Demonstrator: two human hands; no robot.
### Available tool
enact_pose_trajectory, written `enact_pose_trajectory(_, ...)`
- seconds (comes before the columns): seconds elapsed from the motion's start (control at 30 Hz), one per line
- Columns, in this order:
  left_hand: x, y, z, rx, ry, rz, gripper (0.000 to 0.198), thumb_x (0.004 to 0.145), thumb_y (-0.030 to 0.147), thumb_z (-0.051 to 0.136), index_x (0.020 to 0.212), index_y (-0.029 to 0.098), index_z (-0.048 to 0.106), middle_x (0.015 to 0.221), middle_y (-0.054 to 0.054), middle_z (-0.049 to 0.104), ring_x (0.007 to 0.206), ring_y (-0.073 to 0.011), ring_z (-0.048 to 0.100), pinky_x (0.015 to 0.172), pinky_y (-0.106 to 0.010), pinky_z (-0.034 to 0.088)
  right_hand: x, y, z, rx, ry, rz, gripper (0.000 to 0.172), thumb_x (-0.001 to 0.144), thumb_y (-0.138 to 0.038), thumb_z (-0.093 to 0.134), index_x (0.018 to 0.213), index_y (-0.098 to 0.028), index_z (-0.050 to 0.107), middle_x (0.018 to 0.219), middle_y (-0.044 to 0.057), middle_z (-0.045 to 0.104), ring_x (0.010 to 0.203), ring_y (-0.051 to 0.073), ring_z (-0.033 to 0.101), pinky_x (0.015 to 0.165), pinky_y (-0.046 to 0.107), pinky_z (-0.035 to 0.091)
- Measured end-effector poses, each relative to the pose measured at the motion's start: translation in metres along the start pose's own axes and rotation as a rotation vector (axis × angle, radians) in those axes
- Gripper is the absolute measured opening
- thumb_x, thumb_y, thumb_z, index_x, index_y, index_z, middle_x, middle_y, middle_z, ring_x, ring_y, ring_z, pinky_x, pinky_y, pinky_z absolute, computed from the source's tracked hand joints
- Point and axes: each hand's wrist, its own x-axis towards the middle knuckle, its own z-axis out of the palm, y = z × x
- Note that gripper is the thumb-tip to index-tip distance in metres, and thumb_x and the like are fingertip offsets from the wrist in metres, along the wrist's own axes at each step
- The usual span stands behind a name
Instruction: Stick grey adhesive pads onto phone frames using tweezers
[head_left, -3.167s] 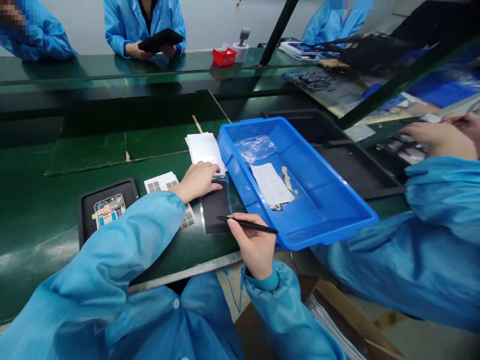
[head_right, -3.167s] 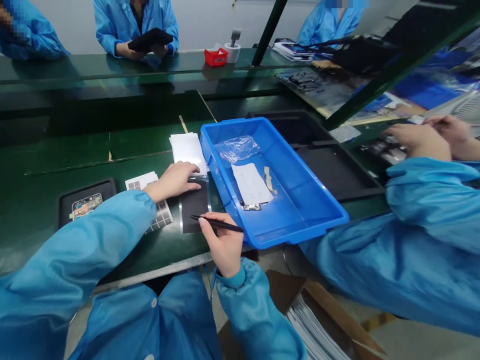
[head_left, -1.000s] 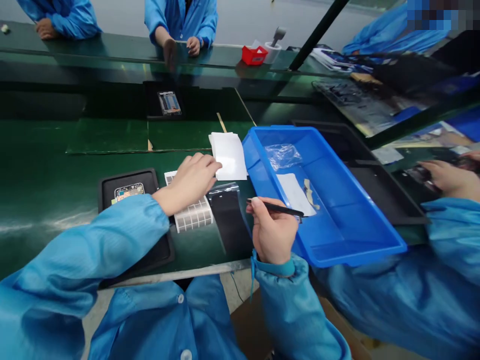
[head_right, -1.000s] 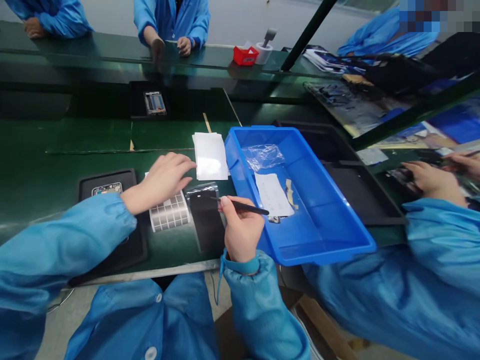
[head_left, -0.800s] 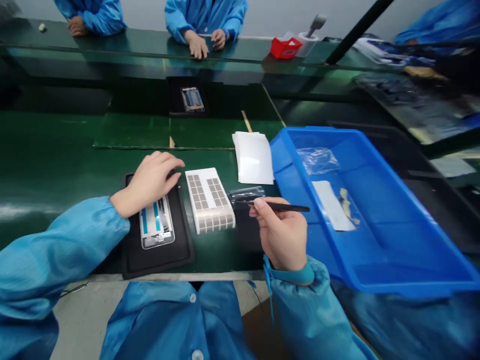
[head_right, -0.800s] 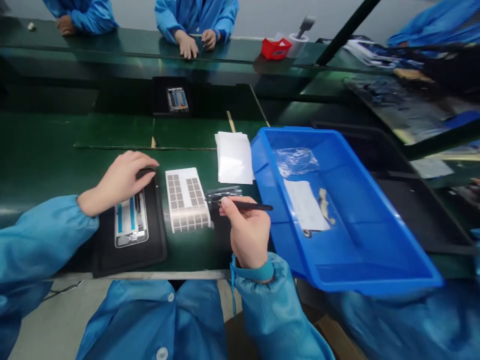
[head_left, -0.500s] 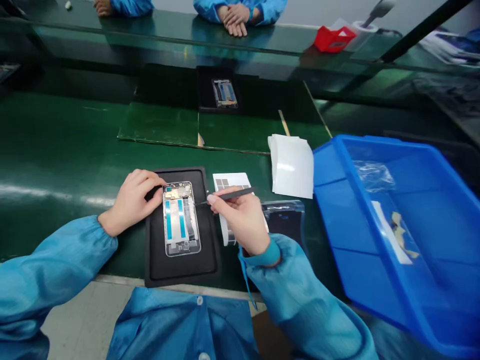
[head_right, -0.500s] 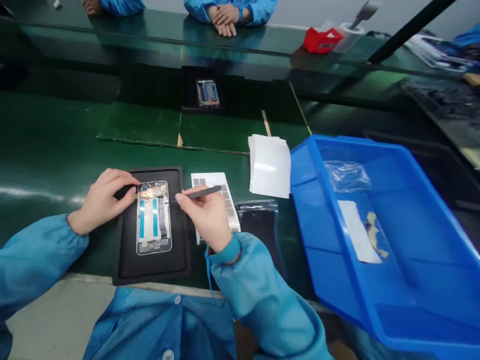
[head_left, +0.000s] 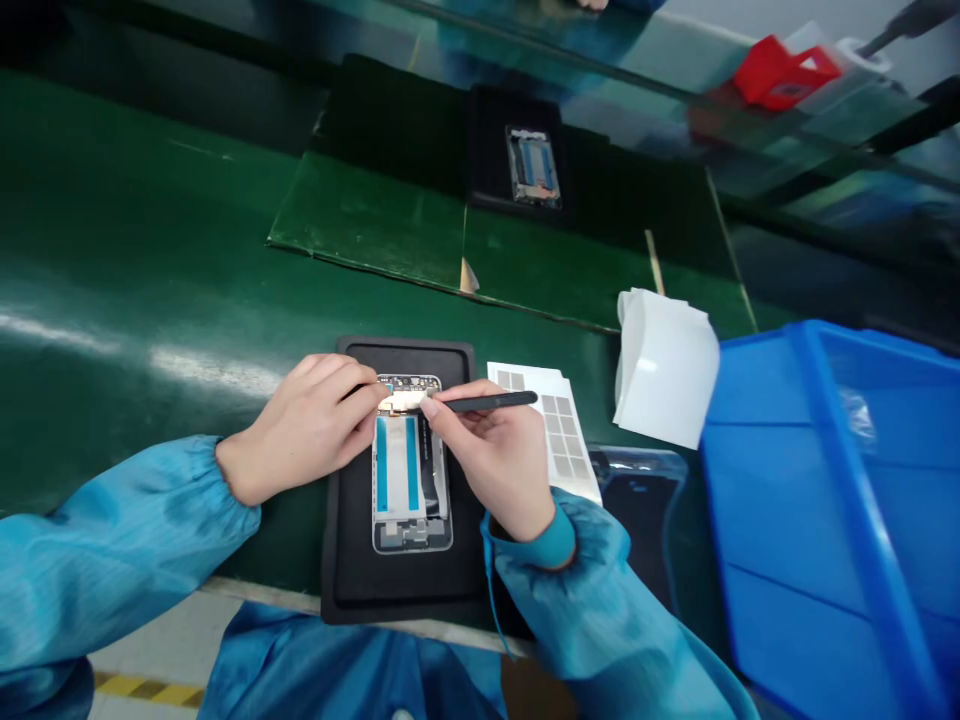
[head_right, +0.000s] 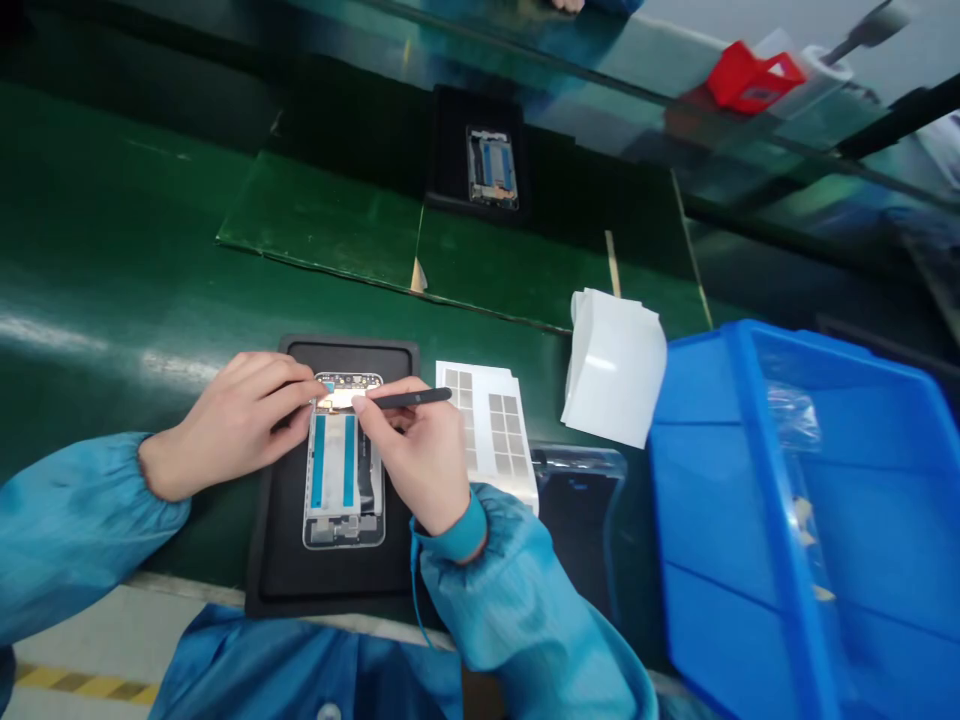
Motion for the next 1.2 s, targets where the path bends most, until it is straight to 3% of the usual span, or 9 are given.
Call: enact_pose_trajectory(1.2,0.0001,-0.0003,0.0006,0.038,0.006,0.019,0.018,0.094,0.019,0.053,0.104,0.017,0.068,0.104,-0.01,0.069,0.101,-0.0244,0.062,0.082,-0.039,0.05,-0.0009,-0.0009,0.0018,-0.121,0.015,-0.039,0.012,0.082,-0.031,0.077,0.084,-0.02,0.071,0.081,0.004,0.075,0.069,0.018,0.073,0.064,0.03,0.063)
